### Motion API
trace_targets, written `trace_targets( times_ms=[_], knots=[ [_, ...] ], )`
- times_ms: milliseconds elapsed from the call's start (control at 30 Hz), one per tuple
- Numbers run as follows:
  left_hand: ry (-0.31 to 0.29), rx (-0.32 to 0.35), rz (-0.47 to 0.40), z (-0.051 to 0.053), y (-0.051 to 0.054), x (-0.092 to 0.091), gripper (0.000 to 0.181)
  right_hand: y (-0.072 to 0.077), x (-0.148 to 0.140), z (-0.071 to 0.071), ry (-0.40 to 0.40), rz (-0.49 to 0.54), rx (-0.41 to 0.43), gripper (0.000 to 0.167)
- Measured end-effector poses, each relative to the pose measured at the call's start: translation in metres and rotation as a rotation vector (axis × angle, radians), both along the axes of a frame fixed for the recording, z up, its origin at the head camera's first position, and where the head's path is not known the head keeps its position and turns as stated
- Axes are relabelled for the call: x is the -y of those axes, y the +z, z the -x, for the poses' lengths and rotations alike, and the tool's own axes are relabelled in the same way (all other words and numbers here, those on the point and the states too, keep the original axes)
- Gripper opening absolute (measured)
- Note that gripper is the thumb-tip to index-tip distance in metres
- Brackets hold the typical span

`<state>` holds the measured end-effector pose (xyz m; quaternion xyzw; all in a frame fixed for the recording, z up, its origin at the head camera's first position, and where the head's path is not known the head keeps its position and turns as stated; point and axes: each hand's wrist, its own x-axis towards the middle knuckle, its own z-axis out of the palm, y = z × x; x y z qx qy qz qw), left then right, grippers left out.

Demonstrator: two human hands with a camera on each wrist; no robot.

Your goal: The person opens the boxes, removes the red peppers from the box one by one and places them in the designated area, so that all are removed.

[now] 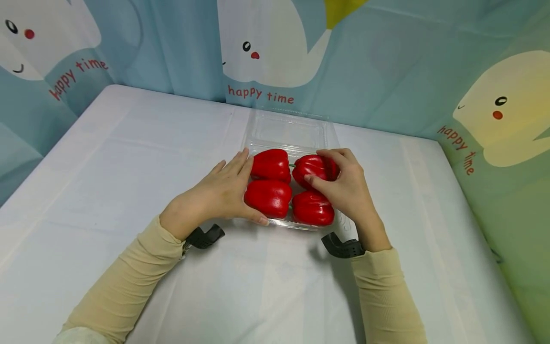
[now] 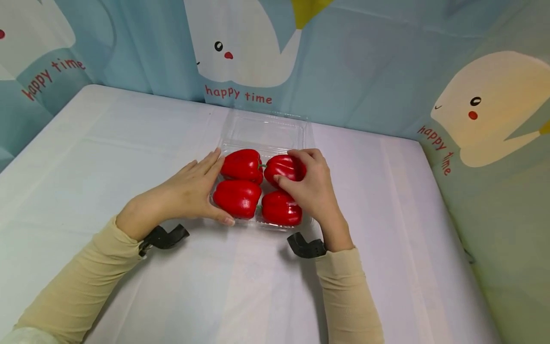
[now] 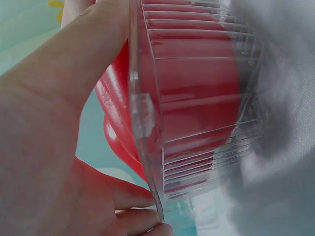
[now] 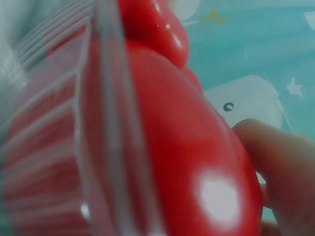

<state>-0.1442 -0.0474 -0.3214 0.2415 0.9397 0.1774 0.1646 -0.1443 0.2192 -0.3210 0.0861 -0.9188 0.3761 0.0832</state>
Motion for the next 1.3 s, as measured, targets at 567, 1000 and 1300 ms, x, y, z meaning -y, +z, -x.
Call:
trace_targets(
  times_ms=[567, 1000, 1300],
  knots=[
    [-0.004, -0.007, -0.011, -0.001, 0.001, 0.001, 0.131, 0.012, -0.014, -0.003, -0.053, 0.146, -0.003, 0.049],
    [-0.009, -0.017, -0.034, -0.001, -0.001, 0.002, 0.130, 0.026, -0.029, -0.010, -0.128, 0.116, -0.122, 0.049],
    [-0.088, -0.083, -0.027, -0.005, 0.003, -0.003, 0.119, 0.029, -0.037, -0.012, -0.169, 0.115, -0.151, 0.049]
  ],
)
